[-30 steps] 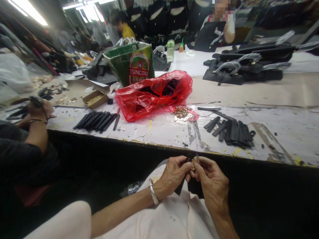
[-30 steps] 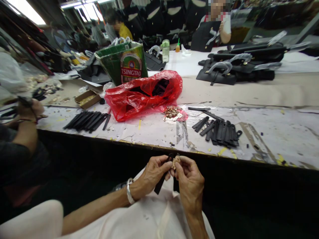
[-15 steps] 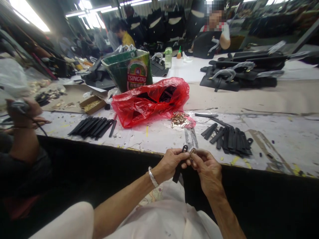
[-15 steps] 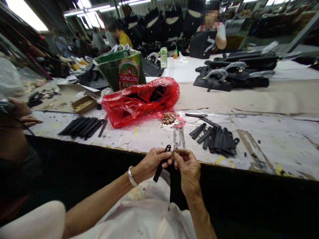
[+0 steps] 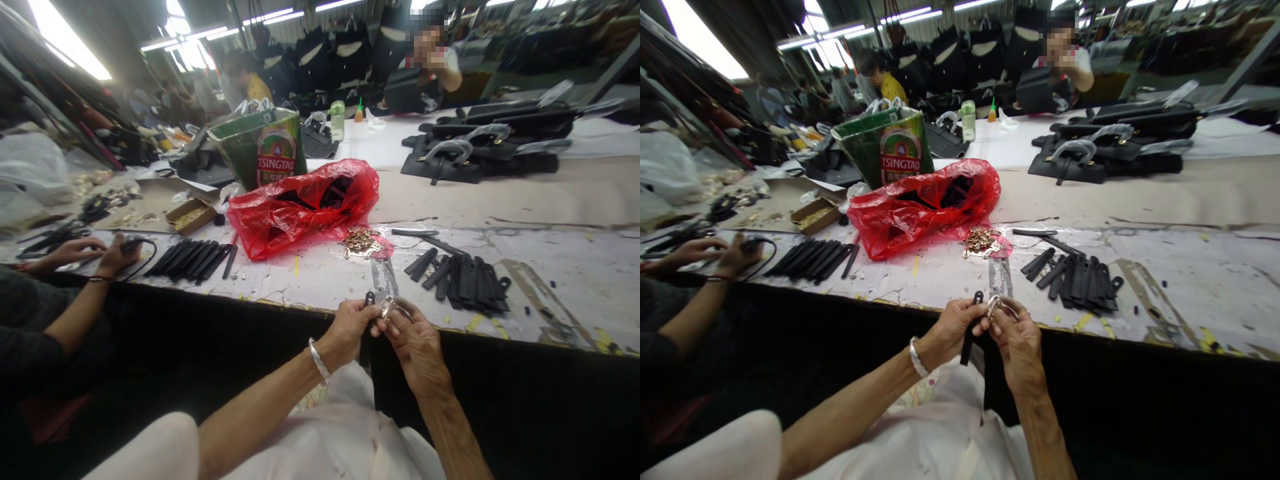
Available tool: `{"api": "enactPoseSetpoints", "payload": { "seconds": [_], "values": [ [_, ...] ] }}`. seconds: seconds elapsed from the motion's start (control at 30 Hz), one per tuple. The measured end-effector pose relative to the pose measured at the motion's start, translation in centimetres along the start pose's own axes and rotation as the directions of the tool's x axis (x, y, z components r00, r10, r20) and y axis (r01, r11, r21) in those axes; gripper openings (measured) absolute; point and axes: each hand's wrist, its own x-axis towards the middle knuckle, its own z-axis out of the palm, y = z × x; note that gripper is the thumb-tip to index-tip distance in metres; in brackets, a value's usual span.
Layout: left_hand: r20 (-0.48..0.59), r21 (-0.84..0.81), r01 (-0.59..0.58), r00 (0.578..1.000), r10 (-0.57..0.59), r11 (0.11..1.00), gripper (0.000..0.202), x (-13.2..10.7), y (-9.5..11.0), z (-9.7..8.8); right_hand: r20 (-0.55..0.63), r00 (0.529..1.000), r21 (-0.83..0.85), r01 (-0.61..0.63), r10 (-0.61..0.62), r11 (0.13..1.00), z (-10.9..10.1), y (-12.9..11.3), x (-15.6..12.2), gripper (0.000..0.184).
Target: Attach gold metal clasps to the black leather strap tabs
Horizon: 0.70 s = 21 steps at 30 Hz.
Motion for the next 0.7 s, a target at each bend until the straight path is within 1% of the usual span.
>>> {"api": "enactPoseSetpoints", "payload": {
  "seconds": [0.07, 0.17, 0.3, 0.37, 0.43, 0.5, 0.57, 0.67, 0.7],
  "values": [
    [0.031, 0.018, 0.030, 0.999, -0.031, 0.999, 0.033, 0.4, 0.3, 0.0, 0.063, 0.995, 0.059, -0.084, 0.080, 0.995, -0.6, -0.5, 0.1, 0.045],
    [0.031, 0.068, 0.009, 0.999, -0.011, 0.998, 0.033, 1.4, 0.5, -0.4, 0.139, 0.981, 0.180, -0.162, 0.138, 0.970, -1.4, -0.9, -0.4, 0.042],
    [-0.082, 0.201, -0.067, 0.993, 0.085, 0.977, 0.026, 4.0, 0.4, -1.9, 0.176, 0.973, 0.309, -0.202, 0.153, 0.929, -2.1, -0.8, -1.9, 0.038],
    [-0.144, 0.290, -0.089, 0.980, 0.136, 0.953, 0.021, 5.4, 0.5, -2.8, 0.163, 0.976, 0.346, -0.191, 0.141, 0.919, -2.6, -0.6, -2.7, 0.029],
    [-0.182, 0.359, -0.105, 0.967, 0.180, 0.928, 0.021, 6.1, 0.8, -3.6, 0.125, 0.983, 0.357, -0.169, 0.133, 0.919, -2.9, -0.4, -3.4, 0.024],
    [-0.193, 0.389, -0.123, 0.958, 0.212, 0.913, 0.024, 5.7, 1.4, -3.8, 0.069, 0.989, 0.346, -0.148, 0.132, 0.926, -3.1, -0.1, -4.3, 0.028],
    [-0.193, 0.379, -0.143, 0.954, 0.230, 0.914, 0.033, 4.5, 1.8, -3.9, 0.021, 0.990, 0.333, -0.140, 0.141, 0.932, -2.8, 0.3, -5.4, 0.035],
    [-0.155, 0.316, -0.167, 0.962, 0.224, 0.934, 0.045, 2.9, 1.7, -4.8, 0.019, 0.980, 0.313, -0.192, 0.196, 0.930, -2.3, 2.0, -6.3, 0.039],
    [-0.170, 0.318, -0.143, 0.964, 0.204, 0.937, 0.049, 2.8, 1.5, -5.2, 0.014, 0.979, 0.288, -0.200, 0.205, 0.936, -2.2, 2.9, -6.3, 0.041]
  ]
}}
